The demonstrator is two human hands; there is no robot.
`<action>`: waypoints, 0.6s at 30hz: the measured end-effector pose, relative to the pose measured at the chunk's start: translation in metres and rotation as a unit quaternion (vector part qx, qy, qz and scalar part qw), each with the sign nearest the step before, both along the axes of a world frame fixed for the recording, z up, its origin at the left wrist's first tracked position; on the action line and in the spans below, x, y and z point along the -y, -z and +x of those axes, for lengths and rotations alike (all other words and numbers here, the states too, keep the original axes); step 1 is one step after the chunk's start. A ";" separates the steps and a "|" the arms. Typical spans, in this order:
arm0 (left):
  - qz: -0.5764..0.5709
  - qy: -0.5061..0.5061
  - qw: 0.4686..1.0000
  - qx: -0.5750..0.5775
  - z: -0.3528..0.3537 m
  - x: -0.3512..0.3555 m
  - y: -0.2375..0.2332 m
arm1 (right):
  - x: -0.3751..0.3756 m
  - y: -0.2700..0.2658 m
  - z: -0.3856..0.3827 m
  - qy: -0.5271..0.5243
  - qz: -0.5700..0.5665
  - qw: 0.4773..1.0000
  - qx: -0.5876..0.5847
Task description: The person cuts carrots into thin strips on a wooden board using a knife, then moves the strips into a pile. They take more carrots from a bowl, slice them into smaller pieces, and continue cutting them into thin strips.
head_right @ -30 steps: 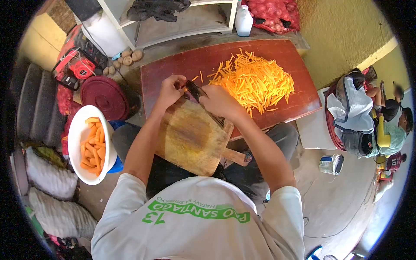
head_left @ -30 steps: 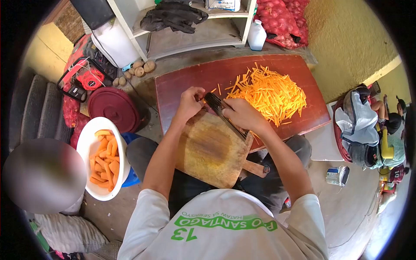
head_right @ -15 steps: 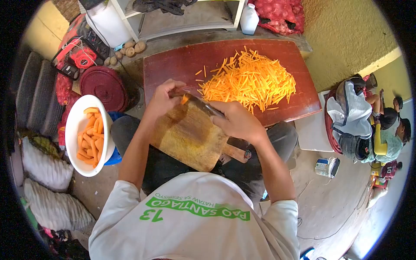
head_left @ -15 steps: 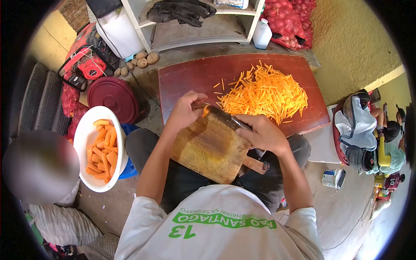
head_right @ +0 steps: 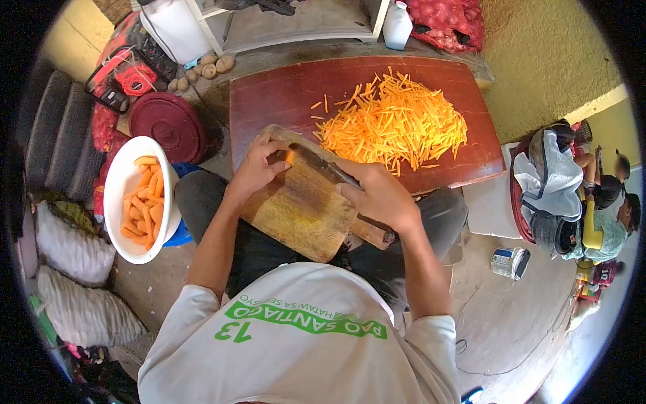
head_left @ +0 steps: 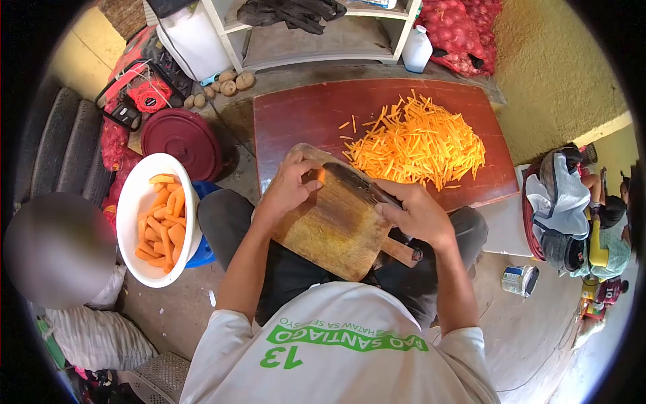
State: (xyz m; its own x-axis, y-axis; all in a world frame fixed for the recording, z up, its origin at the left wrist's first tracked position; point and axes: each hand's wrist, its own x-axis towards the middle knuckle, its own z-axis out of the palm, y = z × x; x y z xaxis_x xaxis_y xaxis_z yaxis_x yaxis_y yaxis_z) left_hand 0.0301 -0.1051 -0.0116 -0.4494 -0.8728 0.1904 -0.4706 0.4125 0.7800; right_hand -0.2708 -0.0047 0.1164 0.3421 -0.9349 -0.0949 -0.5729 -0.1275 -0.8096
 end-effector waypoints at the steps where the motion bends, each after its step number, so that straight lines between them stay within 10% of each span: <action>1: 0.000 -0.005 1.000 0.006 -0.001 -0.002 -0.003 | -0.003 0.004 0.004 0.021 0.013 1.000 0.011; 18: -0.100 0.003 0.995 0.011 -0.015 -0.012 0.002 | -0.019 0.043 0.052 0.061 -0.057 0.996 0.041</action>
State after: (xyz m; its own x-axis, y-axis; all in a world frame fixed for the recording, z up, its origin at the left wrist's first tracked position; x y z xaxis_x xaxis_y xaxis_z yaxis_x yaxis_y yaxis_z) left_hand 0.0148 -0.0930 -0.0136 -0.4612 -0.8157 0.3492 -0.4835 0.5610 0.6719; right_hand -0.2191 0.0143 0.0737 0.2284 -0.9729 0.0369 -0.5224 -0.1544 -0.8386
